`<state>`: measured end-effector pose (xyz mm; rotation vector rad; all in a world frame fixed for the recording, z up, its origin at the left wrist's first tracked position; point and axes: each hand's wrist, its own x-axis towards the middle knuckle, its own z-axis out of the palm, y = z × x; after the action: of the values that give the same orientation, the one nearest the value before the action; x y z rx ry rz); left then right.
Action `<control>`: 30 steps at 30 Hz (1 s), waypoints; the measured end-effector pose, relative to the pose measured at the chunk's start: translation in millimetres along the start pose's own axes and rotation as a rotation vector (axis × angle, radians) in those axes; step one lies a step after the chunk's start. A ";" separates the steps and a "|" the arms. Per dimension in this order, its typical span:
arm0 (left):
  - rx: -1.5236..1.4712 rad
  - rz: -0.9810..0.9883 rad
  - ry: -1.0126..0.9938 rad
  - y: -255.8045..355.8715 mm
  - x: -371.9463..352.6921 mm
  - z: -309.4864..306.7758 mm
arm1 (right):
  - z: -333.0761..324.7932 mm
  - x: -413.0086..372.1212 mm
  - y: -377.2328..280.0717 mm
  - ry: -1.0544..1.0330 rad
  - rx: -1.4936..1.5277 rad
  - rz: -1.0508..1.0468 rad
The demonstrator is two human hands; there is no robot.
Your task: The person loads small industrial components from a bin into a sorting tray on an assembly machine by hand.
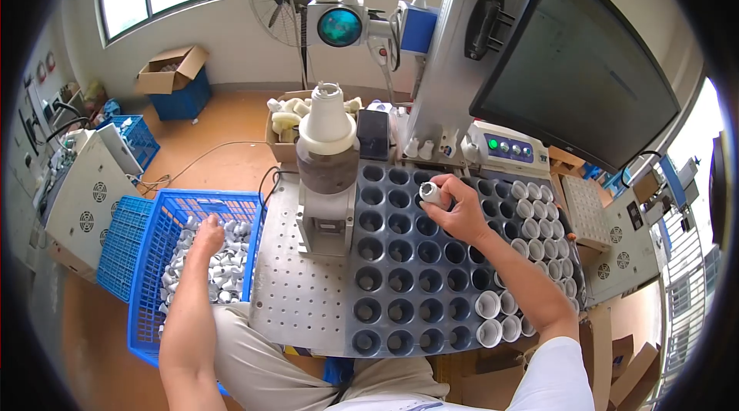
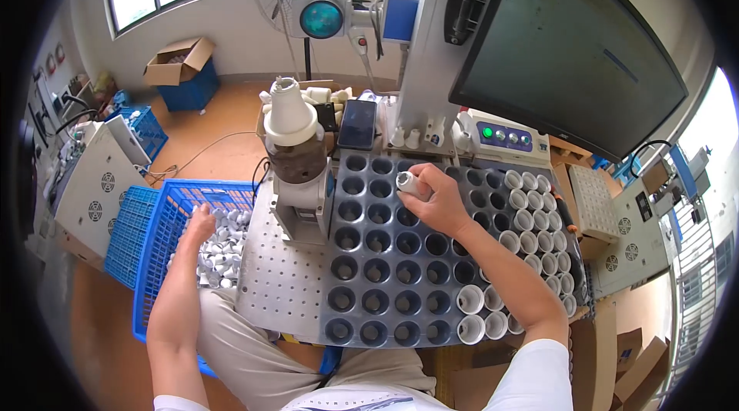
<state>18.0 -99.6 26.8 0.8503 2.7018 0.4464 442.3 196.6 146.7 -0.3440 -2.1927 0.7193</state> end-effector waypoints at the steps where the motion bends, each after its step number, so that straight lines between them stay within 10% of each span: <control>1: -0.073 -0.046 -0.030 -5.7 6.5 5.5 | 5.6 -4.5 11.0 -0.006 0.009 0.055; 6: -0.041 -0.015 -0.004 3.0 -3.1 1.8 | 13.9 -11.2 28.9 0.006 0.070 0.308; 30: -0.177 0.167 0.130 12.4 12.4 4.3 | 9.7 -10.6 21.9 -0.028 0.037 0.303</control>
<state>16.0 -81.7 25.3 1.0314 2.6660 0.7903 442.1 205.6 122.1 -0.6603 -2.1742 0.9318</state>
